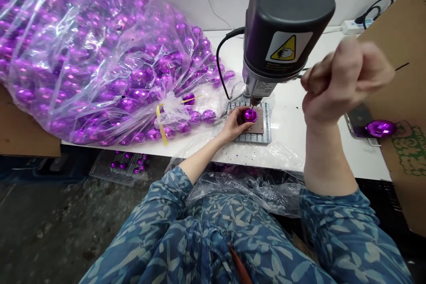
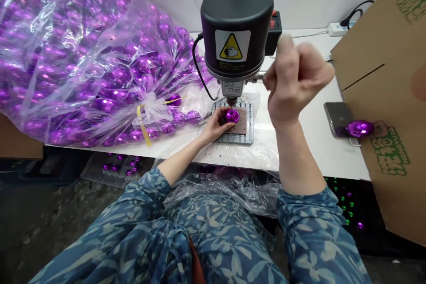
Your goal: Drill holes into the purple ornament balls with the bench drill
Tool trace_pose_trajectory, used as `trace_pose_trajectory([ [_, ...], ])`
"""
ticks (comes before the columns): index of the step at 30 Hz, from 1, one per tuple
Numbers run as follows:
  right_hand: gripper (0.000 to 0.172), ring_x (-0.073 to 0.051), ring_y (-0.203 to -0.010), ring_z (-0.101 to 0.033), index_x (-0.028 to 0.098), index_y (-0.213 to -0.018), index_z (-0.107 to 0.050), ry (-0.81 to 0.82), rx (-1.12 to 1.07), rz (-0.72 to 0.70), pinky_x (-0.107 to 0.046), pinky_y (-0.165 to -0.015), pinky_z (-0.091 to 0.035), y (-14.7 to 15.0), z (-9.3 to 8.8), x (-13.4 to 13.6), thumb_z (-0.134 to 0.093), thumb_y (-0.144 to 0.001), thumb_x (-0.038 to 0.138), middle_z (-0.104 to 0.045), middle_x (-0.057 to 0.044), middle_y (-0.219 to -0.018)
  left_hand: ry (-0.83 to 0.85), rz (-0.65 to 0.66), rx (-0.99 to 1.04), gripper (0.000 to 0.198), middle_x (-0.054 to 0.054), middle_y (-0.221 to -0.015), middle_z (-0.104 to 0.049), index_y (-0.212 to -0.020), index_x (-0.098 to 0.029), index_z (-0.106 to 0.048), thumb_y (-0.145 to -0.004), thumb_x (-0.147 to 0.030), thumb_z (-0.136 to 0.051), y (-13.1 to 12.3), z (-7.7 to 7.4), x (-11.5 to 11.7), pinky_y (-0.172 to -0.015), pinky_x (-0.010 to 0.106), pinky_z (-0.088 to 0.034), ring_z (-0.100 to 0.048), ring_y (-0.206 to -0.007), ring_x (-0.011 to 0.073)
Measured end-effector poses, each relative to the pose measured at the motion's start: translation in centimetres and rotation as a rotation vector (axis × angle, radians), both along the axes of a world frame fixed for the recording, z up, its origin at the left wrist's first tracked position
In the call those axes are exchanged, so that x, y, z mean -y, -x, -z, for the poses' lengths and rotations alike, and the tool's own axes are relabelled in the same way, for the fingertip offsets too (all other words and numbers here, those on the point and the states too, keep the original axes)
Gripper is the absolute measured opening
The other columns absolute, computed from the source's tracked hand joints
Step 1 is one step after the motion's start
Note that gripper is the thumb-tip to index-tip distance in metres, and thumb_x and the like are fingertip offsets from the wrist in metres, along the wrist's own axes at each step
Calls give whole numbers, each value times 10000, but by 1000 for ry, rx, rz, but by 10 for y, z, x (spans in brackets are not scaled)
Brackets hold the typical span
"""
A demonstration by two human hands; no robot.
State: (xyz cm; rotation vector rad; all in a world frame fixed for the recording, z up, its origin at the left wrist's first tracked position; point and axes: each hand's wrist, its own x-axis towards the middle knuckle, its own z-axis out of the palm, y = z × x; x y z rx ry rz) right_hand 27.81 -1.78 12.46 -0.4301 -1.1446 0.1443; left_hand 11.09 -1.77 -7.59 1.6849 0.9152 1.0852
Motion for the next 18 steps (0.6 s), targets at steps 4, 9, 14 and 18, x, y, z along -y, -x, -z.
trace_pose_trajectory([
  [4,716,-58,-297,-274,180,-511,-444,224,-12,-67,-281,-289,-137,2,-38,-13,-830,-706,751,-321,59,-412,-21,-54,34,610,142,-1345,-694,-1367,-225,-577,-900,-526,-830,-1,0,7,-1160,571,-530,-685,-1265,309],
  [9,819,-64,-294,-256,199,-485,-387,283,25,-98,-303,-296,-111,-1,-45,-20,-750,-533,931,-270,63,-400,-304,-104,-74,481,141,-1397,-686,-1340,-282,-684,-976,-593,-720,29,5,70,-1128,586,-571,-670,-1336,313],
  [14,770,-66,-321,-305,188,-511,-422,270,13,-129,-282,-320,-134,-4,-42,-22,-805,-550,854,-280,61,-411,-196,484,-430,283,109,-1351,-751,-1152,-395,-834,-935,-563,-767,75,32,156,-1044,494,-646,-764,-1151,295],
  [18,696,-50,-335,-272,189,-510,-441,241,-42,-103,-283,-339,-133,-5,-40,-25,-877,-642,715,-288,68,-425,198,348,-668,409,115,-1552,-643,-1420,-378,-711,-1025,-458,-645,84,56,185,-1202,477,-554,-686,-1375,325],
])
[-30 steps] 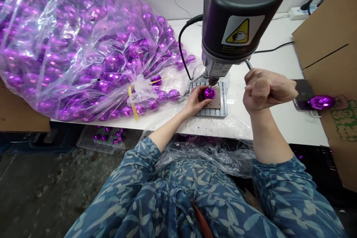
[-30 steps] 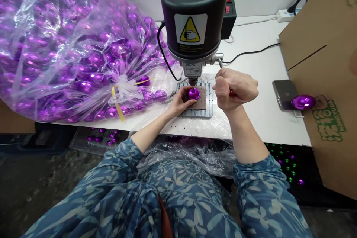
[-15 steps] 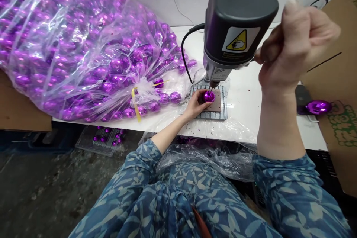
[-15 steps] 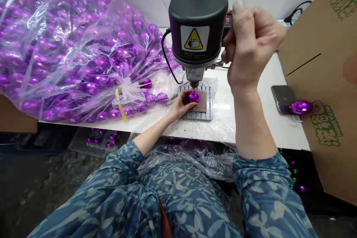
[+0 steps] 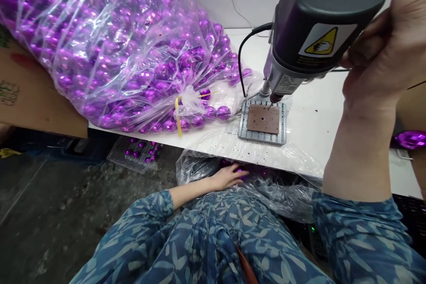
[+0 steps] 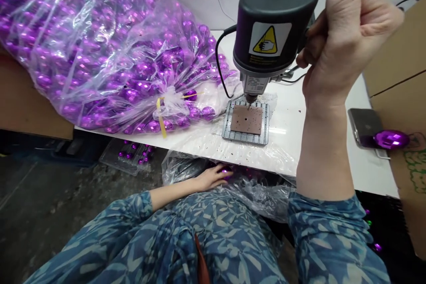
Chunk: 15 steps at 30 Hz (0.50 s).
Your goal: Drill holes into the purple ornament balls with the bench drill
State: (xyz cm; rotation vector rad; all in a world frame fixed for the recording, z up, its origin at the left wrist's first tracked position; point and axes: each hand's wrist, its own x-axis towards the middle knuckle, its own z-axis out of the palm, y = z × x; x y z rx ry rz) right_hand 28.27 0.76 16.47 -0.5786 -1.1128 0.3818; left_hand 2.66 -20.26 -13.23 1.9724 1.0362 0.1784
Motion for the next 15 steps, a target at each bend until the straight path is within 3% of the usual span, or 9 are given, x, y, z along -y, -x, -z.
trace_pose_trajectory([
  [3,621,-49,-353,-288,196,-511,-432,-19,-28,-21,-274,-358,-136,1,1,0,-888,-745,546,-315,58,-434,163,-289,-232,593,171,-1640,-555,-1607,-271,-517,-1043,-425,-615,-7,6,1,-1231,505,-520,-615,-1479,366],
  [4,617,-55,-357,-304,197,-509,-434,-23,-31,-36,-274,-360,-140,1,1,-1,-893,-741,538,-329,51,-434,208,-306,-312,661,206,-1673,-509,-1634,-236,-475,-1024,-421,-650,-9,3,0,-1216,522,-527,-624,-1467,396],
  [6,659,-66,-347,-311,199,-486,-430,-42,-44,-58,-280,-349,-132,1,1,-1,-920,-674,596,-333,43,-420,259,-182,-401,723,262,-1688,-471,-1621,-185,-494,-969,-382,-739,-12,-15,-4,-1165,529,-559,-682,-1387,432],
  [8,697,-70,-328,-287,203,-457,-430,-57,-68,-57,-292,-329,-107,0,1,-2,-941,-594,658,-322,41,-397,247,56,-311,549,229,-1564,-620,-1473,-181,-653,-958,-337,-762,-9,-47,-14,-1132,486,-575,-740,-1296,393],
  [10,688,-75,-317,-275,212,-449,-456,-43,-80,-55,-311,-316,-87,0,1,-2,-949,-562,677,-333,37,-386,226,255,-33,277,119,-1266,-803,-1216,-216,-778,-1010,-388,-713,-3,-88,-34,-1077,397,-590,-784,-1176,295],
  [11,672,-77,-318,-276,213,-454,-475,-28,-80,-57,-319,-316,-85,1,1,-2,-950,-563,676,-349,33,-388,223,274,126,252,75,-1155,-826,-1148,-234,-782,-1035,-434,-679,1,-108,-50,-1009,353,-604,-797,-1077,242],
  [13,649,-80,-325,-287,209,-466,-497,-7,-77,-55,-326,-326,-98,1,0,0,-950,-572,662,-373,25,-395,57,83,308,270,62,-1033,-809,-1088,-221,-744,-1075,-447,-597,10,-143,-91,-897,329,-602,-769,-936,196],
  [15,625,-72,-333,-288,206,-480,-498,1,-79,-48,-320,-340,-117,2,-1,4,-944,-598,628,-375,29,-401,-186,-178,285,211,72,-972,-775,-1064,-205,-702,-1087,-345,-545,19,-163,-140,-863,349,-582,-725,-885,199],
])
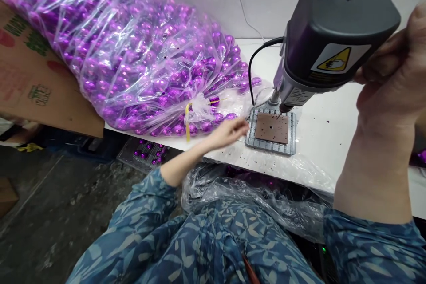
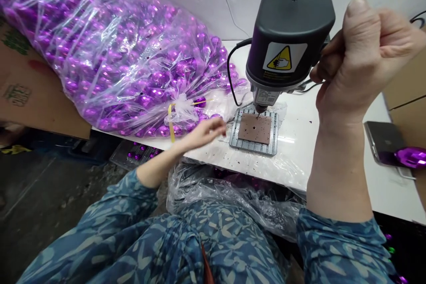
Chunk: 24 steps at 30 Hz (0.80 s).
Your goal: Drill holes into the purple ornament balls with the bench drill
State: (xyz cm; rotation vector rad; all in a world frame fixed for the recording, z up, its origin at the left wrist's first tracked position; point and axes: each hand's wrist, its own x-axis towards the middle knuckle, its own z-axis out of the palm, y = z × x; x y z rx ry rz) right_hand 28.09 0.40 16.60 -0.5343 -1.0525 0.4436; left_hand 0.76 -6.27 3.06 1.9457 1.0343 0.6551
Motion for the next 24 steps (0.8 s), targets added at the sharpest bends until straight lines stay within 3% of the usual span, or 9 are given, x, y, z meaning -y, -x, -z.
trace_pose_trajectory([
  [3,573,-58,-349,-303,203,-497,-491,19,31,13,-287,-346,-153,1,-2,5,-894,-683,566,-382,41,-416,-162,-276,-308,209,99,-1004,-767,-1166,-177,-684,-1036,-166,-521,10,-6,-67,-937,405,-559,-703,-935,241],
  [5,556,-59,-354,-323,208,-494,-472,39,56,19,-274,-343,-170,1,-3,7,-855,-719,542,-385,45,-418,-148,-295,-617,350,150,-1143,-774,-1263,-146,-683,-995,-57,-476,13,-3,-94,-994,426,-547,-710,-1078,281],
  [8,573,-68,-334,-312,221,-480,-435,54,50,33,-293,-325,-140,2,-4,9,-861,-687,544,-347,56,-399,-177,-256,-999,508,232,-1380,-705,-1361,-111,-683,-942,37,-437,14,2,-109,-1098,485,-514,-644,-1338,357],
  [11,579,-71,-322,-304,221,-472,-436,56,47,42,-307,-318,-125,4,-6,10,-855,-682,559,-316,60,-385,-197,-317,-1119,541,306,-1529,-587,-1430,-57,-654,-957,22,-405,14,6,-114,-1148,570,-486,-578,-1437,426],
  [14,567,-55,-337,-323,205,-475,-448,69,74,34,-279,-329,-167,6,-8,13,-835,-718,542,-347,61,-397,-103,-389,-1075,552,349,-1515,-581,-1460,-5,-618,-957,27,-392,15,6,-122,-1107,563,-527,-633,-1377,423],
  [19,504,-61,-333,-320,191,-514,-537,37,64,16,-299,-332,-154,6,-6,14,-852,-753,504,-354,55,-407,-92,-355,-954,461,258,-1457,-658,-1405,-89,-676,-967,-52,-536,12,-6,-117,-1124,486,-545,-683,-1317,354],
  [21,485,-63,-341,-339,182,-531,-560,37,71,12,-300,-339,-177,5,-5,15,-852,-782,478,-392,46,-426,-55,-323,-644,441,197,-1430,-689,-1429,-149,-664,-990,-176,-620,11,-15,-101,-1147,469,-541,-685,-1302,323],
  [24,508,-57,-348,-351,173,-529,-562,45,57,8,-282,-341,-188,5,-5,16,-884,-754,495,-415,43,-442,231,-272,115,413,138,-1288,-751,-1418,-210,-668,-1029,-343,-622,10,-26,-69,-1075,475,-596,-734,-1181,283],
])
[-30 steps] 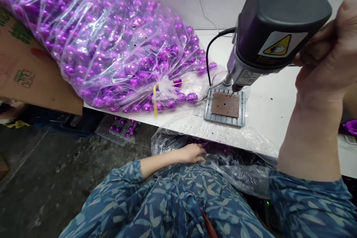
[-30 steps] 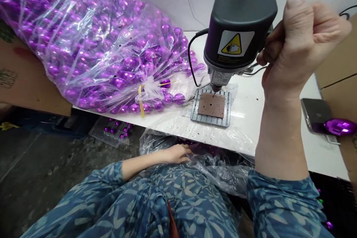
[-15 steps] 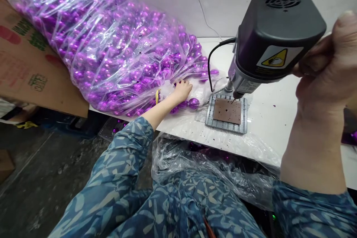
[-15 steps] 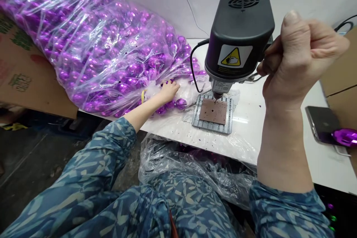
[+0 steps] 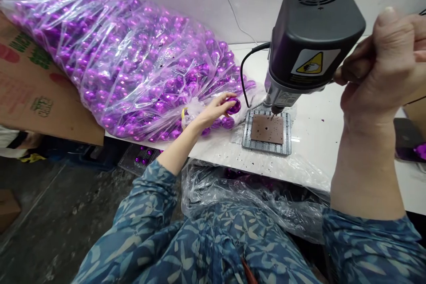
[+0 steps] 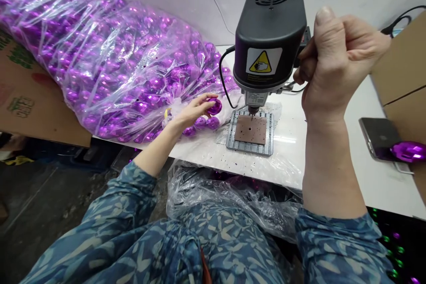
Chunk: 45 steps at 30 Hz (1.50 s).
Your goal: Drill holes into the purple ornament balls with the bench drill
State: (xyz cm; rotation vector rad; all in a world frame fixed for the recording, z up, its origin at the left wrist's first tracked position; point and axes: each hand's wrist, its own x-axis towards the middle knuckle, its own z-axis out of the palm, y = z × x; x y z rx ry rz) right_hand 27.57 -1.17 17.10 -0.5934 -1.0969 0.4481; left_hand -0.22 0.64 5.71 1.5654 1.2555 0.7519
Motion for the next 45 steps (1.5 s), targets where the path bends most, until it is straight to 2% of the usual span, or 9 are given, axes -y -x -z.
trace_pose_trajectory([
  [2,525,-57,-346,-352,170,-520,-560,4,-19,-10,-274,-339,-180,1,-1,1,-904,-722,510,-411,42,-436,201,-2,405,410,133,-1213,-771,-1396,-215,-677,-1041,-409,-612,-3,-3,20,-1019,482,-631,-755,-1149,285],
  [5,504,-52,-339,-344,169,-514,-569,6,-44,-27,-262,-334,-164,2,-1,1,-906,-716,484,-431,44,-433,406,-9,706,408,124,-1218,-781,-1380,-223,-679,-1043,-451,-640,-13,2,41,-1042,466,-636,-756,-1213,291],
  [8,492,-46,-328,-333,172,-516,-570,11,-36,-50,-257,-324,-144,2,-2,2,-895,-725,476,-436,56,-431,489,-72,820,383,101,-1248,-778,-1397,-259,-663,-1079,-463,-603,-26,15,50,-1050,440,-639,-772,-1199,268],
  [11,530,-46,-326,-328,170,-507,-553,5,-21,-52,-265,-325,-131,2,-1,1,-893,-727,510,-415,57,-423,602,-120,839,337,110,-1196,-786,-1372,-230,-676,-1103,-403,-570,-35,26,54,-983,420,-662,-802,-1059,240],
  [16,657,-58,-306,-302,186,-489,-517,1,4,-33,-284,-318,-115,1,0,-2,-909,-619,698,-355,62,-394,729,-176,895,154,144,-1125,-784,-1100,-117,-751,-1047,-204,-634,-51,34,66,-1013,411,-653,-789,-1033,227],
  [23,688,-68,-330,-315,200,-506,-486,20,79,-6,-293,-342,-188,-2,3,0,-819,-681,776,-333,57,-413,659,-285,902,155,113,-1264,-756,-1149,-191,-771,-1009,-230,-716,-63,46,59,-1097,465,-635,-744,-1232,266],
  [29,573,-71,-325,-307,191,-524,-496,1,54,-15,-300,-327,-163,-2,4,-2,-807,-845,549,-298,60,-404,515,-271,772,275,61,-1292,-778,-1264,-265,-739,-989,-269,-754,-60,59,46,-1121,414,-605,-736,-1249,208],
  [38,786,-53,-330,-288,214,-524,-418,75,96,27,-303,-327,-178,2,-1,3,-725,-661,925,-336,60,-422,325,-224,610,347,65,-1196,-831,-1148,-199,-771,-841,-296,-900,-68,75,34,-1008,318,-591,-766,-1150,194],
  [45,731,-68,-327,-292,219,-518,-440,52,66,-15,-332,-324,-171,0,1,1,-803,-642,841,-326,73,-410,78,-154,421,412,58,-1145,-819,-1219,-222,-733,-845,-290,-892,-86,93,25,-1061,353,-553,-736,-1120,192],
])
